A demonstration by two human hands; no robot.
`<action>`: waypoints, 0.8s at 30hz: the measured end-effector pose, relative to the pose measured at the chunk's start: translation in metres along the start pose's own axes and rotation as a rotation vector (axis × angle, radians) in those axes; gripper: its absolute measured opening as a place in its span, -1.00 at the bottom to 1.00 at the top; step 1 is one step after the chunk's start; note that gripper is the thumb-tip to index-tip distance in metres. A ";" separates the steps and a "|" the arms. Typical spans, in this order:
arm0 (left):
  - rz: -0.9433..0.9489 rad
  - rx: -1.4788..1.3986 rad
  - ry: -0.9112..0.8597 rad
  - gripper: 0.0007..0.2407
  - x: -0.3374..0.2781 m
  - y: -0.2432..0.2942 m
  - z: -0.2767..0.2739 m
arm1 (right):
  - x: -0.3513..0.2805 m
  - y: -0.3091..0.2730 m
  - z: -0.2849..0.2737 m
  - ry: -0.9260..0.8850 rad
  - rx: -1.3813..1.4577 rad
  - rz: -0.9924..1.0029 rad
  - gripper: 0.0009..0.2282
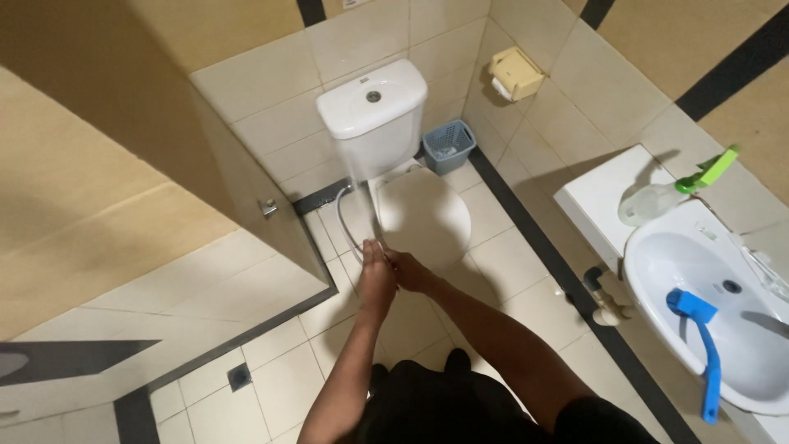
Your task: The person washes their hands using a bidet sprayer next to the toilet. They then move to the sink, apply liquid soap from a dispenser, and rub their hands together. Finally, they use a cloth to wipe the wall tiles above the sink and the sink's countertop.
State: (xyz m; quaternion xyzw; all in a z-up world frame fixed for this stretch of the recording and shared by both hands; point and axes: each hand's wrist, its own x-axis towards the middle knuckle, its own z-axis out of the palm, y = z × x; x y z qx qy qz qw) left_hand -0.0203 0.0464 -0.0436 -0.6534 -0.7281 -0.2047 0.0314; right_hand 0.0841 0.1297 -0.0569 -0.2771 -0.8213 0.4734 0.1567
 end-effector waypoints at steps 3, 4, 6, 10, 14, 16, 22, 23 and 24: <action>-0.403 -0.382 -0.156 -0.57 0.024 0.019 -0.064 | 0.016 0.011 -0.002 0.054 -0.009 -0.161 -0.83; -0.402 -0.382 -0.155 -0.57 0.025 0.019 -0.064 | 0.015 0.005 -0.005 0.056 -0.009 -0.162 -0.83; -0.283 -0.352 -0.057 -0.57 0.032 0.021 -0.061 | 0.015 -0.003 -0.016 0.063 0.057 0.000 -0.83; -0.163 -0.341 -0.015 -0.60 0.038 0.028 -0.014 | 0.000 -0.002 -0.039 0.099 0.038 -0.056 -0.81; -0.131 -0.396 -0.090 -0.58 0.046 0.056 -0.015 | -0.019 0.017 -0.053 0.168 0.041 0.037 -0.71; -0.151 -0.435 -0.115 -0.59 0.058 0.081 -0.056 | -0.026 0.012 -0.060 0.148 0.115 0.162 -0.69; -0.669 -1.128 -0.403 -0.34 0.072 0.115 -0.134 | -0.042 0.008 -0.075 0.195 0.146 0.275 -0.67; -0.627 -1.053 -0.380 -0.34 0.071 0.112 -0.125 | -0.040 0.013 -0.073 0.221 0.171 0.166 -0.66; -0.586 -0.979 -0.356 -0.35 0.071 0.108 -0.116 | -0.038 0.018 -0.071 0.245 0.196 0.058 -0.65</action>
